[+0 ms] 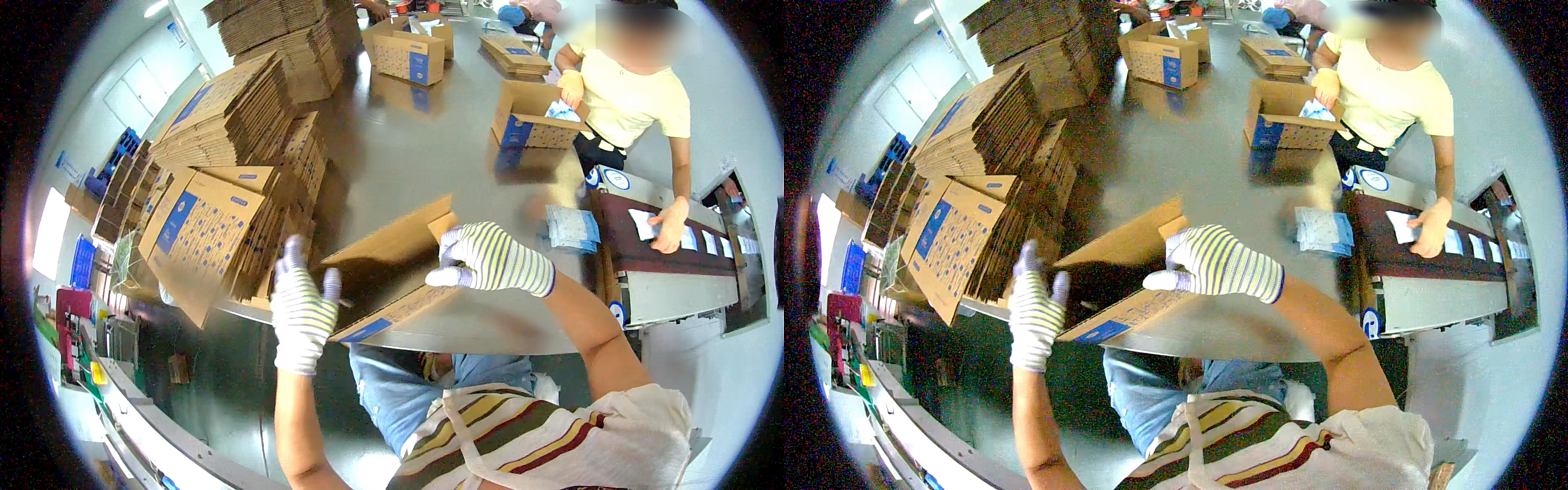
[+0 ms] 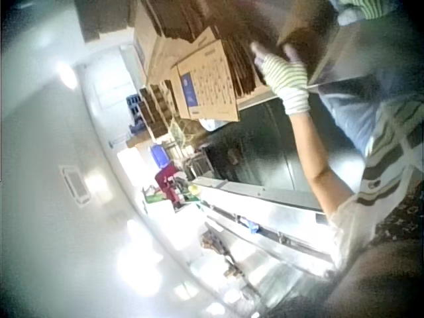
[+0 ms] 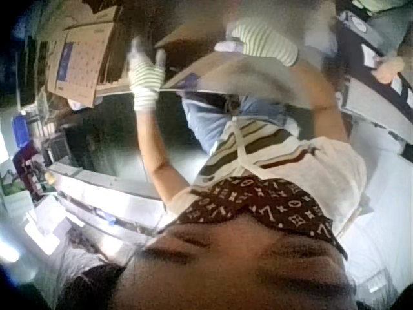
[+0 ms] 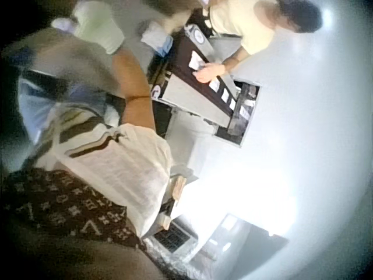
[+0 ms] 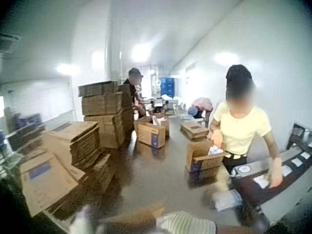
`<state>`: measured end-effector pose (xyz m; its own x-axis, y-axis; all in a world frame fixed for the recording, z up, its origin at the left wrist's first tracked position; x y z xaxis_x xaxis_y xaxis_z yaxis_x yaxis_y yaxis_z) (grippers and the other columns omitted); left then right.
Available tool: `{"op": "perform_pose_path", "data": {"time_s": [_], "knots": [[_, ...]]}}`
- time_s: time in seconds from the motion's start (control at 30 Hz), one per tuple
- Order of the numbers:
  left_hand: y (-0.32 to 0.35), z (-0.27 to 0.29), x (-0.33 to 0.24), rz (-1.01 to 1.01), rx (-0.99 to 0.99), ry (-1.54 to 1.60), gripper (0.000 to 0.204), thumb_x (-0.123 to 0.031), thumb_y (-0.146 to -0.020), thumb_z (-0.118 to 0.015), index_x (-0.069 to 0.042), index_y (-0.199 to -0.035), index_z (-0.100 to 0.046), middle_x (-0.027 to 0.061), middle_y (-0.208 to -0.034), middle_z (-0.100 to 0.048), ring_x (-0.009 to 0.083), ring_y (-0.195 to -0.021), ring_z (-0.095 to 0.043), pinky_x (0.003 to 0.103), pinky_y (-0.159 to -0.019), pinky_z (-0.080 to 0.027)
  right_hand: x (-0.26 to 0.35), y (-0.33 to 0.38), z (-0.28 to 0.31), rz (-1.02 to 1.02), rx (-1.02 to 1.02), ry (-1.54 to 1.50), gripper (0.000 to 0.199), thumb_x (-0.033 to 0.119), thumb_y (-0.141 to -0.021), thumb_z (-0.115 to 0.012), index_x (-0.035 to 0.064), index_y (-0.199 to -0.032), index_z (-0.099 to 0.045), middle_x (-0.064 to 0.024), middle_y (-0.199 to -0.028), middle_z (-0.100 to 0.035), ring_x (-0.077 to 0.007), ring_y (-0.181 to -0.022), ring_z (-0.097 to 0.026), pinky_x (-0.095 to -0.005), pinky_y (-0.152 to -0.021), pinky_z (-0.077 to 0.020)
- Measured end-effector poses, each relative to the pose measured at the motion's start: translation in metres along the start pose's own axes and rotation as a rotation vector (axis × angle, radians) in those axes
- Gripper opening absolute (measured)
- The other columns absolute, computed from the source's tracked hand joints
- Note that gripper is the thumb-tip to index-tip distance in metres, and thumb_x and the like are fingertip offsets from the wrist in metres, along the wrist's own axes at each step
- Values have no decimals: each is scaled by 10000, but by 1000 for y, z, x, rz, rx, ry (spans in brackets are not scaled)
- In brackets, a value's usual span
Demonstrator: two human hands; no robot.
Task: The person assembles small cardboard boxes and places several blue packets into each one by hand at a stainless steel table.
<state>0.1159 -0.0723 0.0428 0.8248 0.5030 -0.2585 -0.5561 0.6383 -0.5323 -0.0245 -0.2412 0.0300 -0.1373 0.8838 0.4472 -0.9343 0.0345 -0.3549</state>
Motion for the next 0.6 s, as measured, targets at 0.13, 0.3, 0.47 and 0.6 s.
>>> {"op": "perform_pose_path", "data": {"time_s": [0.13, 0.3, 0.47, 0.6], "knots": [[-5, 32, -34, 78, 153, -119, 332, -269, -848, -636, -1, -1026, -548, 159, -721, -600, 327, -614, -602, 406, -555, -500, -5, 4, -2, 3, -31, 25, 588, 588, -805, -562, 51, -566, -607, -157, -562, -556, -342, -555, -569, -412, -521, -455], [20, -43, -85, -253, 496, -78, 414, -436, -898, -510, -35, -875, -612, 189, -668, -616, 353, -597, -608, 417, -548, -479, -15, 5, -7, 0, -46, 31, 600, 593, -813, -549, 66, -528, -576, -151, -505, -526, -352, -487, -541, -432, -485, -442], [-12, -81, -46, -145, 635, 9, 501, -424, -952, -392, -48, -736, -642, 188, -658, -630, 332, -642, -634, 444, -610, -497, -25, -14, -26, 82, -106, 194, 318, 357, -848, -579, 51, -855, -667, -146, -844, -634, -312, -836, -595, -397, -773, -468], [-20, -88, -61, -44, 454, -118, 344, -341, -919, -472, -37, -1026, -593, 186, -823, -653, 346, -745, -639, 450, -706, -495, -32, -22, -17, -148, -249, 467, 286, 317, -827, -599, 113, -1022, -653, -103, -1061, -597, -280, -1008, -532, -414, -915, -402]]}}
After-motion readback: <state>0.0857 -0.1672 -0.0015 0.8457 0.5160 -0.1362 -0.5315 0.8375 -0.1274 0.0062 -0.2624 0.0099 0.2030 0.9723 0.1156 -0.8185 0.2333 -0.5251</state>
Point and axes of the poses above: each hand's wrist, its own y-axis away from the middle knuckle, its own z-axis out of the back of the hand, x = y × z, the point moved 10 cm from there along -y, towards the middle knuckle
